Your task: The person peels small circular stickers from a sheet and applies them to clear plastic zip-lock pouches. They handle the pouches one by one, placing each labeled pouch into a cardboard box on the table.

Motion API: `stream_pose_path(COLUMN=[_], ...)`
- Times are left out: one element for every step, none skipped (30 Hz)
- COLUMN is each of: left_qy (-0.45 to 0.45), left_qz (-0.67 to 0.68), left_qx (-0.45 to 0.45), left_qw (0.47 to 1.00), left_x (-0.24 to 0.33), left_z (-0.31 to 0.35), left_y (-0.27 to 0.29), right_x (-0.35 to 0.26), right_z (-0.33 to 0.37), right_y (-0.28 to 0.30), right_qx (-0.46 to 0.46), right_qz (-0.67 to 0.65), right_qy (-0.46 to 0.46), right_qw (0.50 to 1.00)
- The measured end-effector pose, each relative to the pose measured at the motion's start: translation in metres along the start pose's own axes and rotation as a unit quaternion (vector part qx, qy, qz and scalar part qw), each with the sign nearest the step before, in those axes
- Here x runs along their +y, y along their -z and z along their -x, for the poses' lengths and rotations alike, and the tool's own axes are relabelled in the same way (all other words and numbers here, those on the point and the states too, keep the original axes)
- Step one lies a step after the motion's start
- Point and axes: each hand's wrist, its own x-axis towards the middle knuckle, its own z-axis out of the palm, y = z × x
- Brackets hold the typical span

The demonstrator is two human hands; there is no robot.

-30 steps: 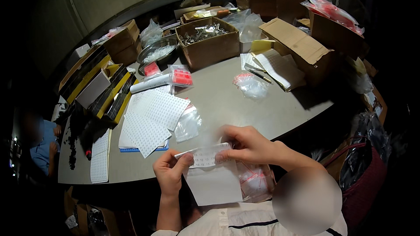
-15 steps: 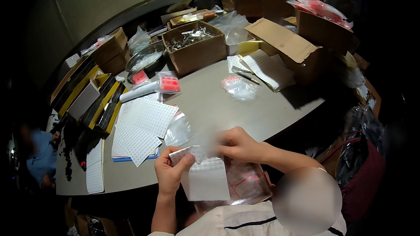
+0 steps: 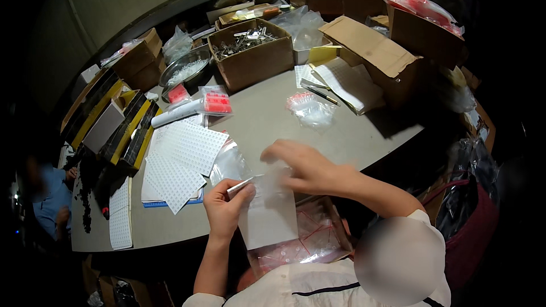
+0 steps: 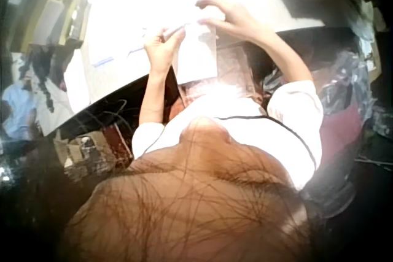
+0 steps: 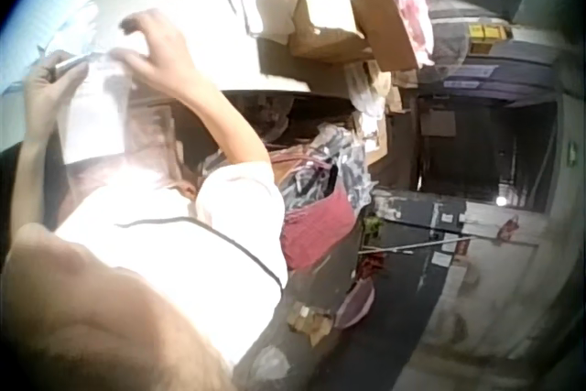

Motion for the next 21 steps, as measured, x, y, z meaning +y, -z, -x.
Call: stream_pose_path(left_qy=[0.001, -0.002, 0.007, 0.015, 0.023, 0.036, 0.049, 0.062, 0.065, 0.067, 0.069, 0.057, 0.046, 0.035, 0.035, 0.036, 0.036, 0.035, 0.034, 0.032, 0.025], left_qz=[0.000, 0.015, 0.022, 0.030, 0.038, 0.018, -0.003, -0.023, 0.014, 0.050, 0.087, 0.093, 0.099, 0.104, 0.091, 0.078, 0.065, 0.057, 0.049, 0.040, 0.032], left_qx=[-0.003, -0.007, -0.013, -0.018, -0.022, -0.033, -0.043, -0.053, -0.050, -0.046, -0.043, -0.040, -0.037, -0.033, -0.023, -0.012, 0.000, 0.002, 0.001, -0.001, -0.007], left_qw=[1.000, 1.000, 1.000, 0.999, 0.999, 0.999, 0.998, 0.996, 0.997, 0.995, 0.993, 0.993, 0.993, 0.993, 0.995, 0.996, 0.997, 0.998, 0.998, 0.999, 0.999], left_x=[0.001, 0.004, 0.006, 0.007, 0.008, 0.007, 0.007, 0.007, 0.007, 0.008, 0.007, 0.006, 0.005, 0.003, 0.004, 0.004, 0.005, 0.006, 0.007, 0.008, 0.007], left_z=[0.001, 0.003, 0.005, 0.005, 0.005, 0.004, 0.003, 0.002, 0.002, 0.002, 0.002, 0.002, 0.003, 0.003, 0.005, 0.006, 0.007, 0.009, 0.009, 0.009, 0.010], left_y=[-0.003, -0.004, -0.003, -0.002, -0.001, 0.002, 0.007, 0.011, 0.012, 0.012, 0.013, 0.014, 0.015, 0.016, 0.016, 0.014, 0.014, 0.015, 0.014, 0.014, 0.015], right_x=[-0.002, 0.007, 0.009, 0.009, 0.010, 0.008, 0.006, 0.005, 0.007, 0.008, 0.009, 0.010, 0.011, 0.012, 0.011, 0.008, 0.006, 0.010, 0.015, 0.019, 0.021], right_z=[-0.001, -0.001, 0.001, 0.000, 0.000, 0.000, 0.001, 0.001, 0.001, 0.002, 0.002, 0.003, 0.003, 0.004, 0.004, 0.004, 0.004, 0.005, 0.008, 0.010, 0.011], right_y=[-0.004, -0.017, -0.019, -0.020, -0.022, -0.022, -0.022, -0.023, -0.024, -0.024, -0.025, -0.025, -0.026, -0.027, -0.026, -0.024, -0.024, -0.026, -0.028, -0.030, -0.032], right_qx=[-0.041, 0.000, -0.011, -0.022, -0.035, -0.037, -0.041, -0.044, -0.051, -0.058, -0.065, -0.065, -0.065, -0.065, -0.069, -0.073, -0.078, -0.083, -0.085, -0.086, -0.087], right_qz=[-0.013, 0.002, -0.027, -0.054, -0.082, -0.104, -0.127, -0.149, -0.164, -0.178, -0.192, -0.207, -0.223, -0.239, -0.239, -0.239, -0.238, -0.249, -0.258, -0.267, -0.280], right_qy=[-0.026, 0.003, -0.015, -0.032, -0.048, -0.063, -0.077, -0.091, -0.102, -0.113, -0.125, -0.132, -0.140, -0.148, -0.152, -0.156, -0.160, -0.160, -0.160, -0.161, -0.168], right_qw=[0.999, 1.000, 0.999, 0.998, 0.995, 0.992, 0.988, 0.984, 0.980, 0.976, 0.971, 0.967, 0.963, 0.958, 0.957, 0.956, 0.955, 0.952, 0.949, 0.946, 0.941])
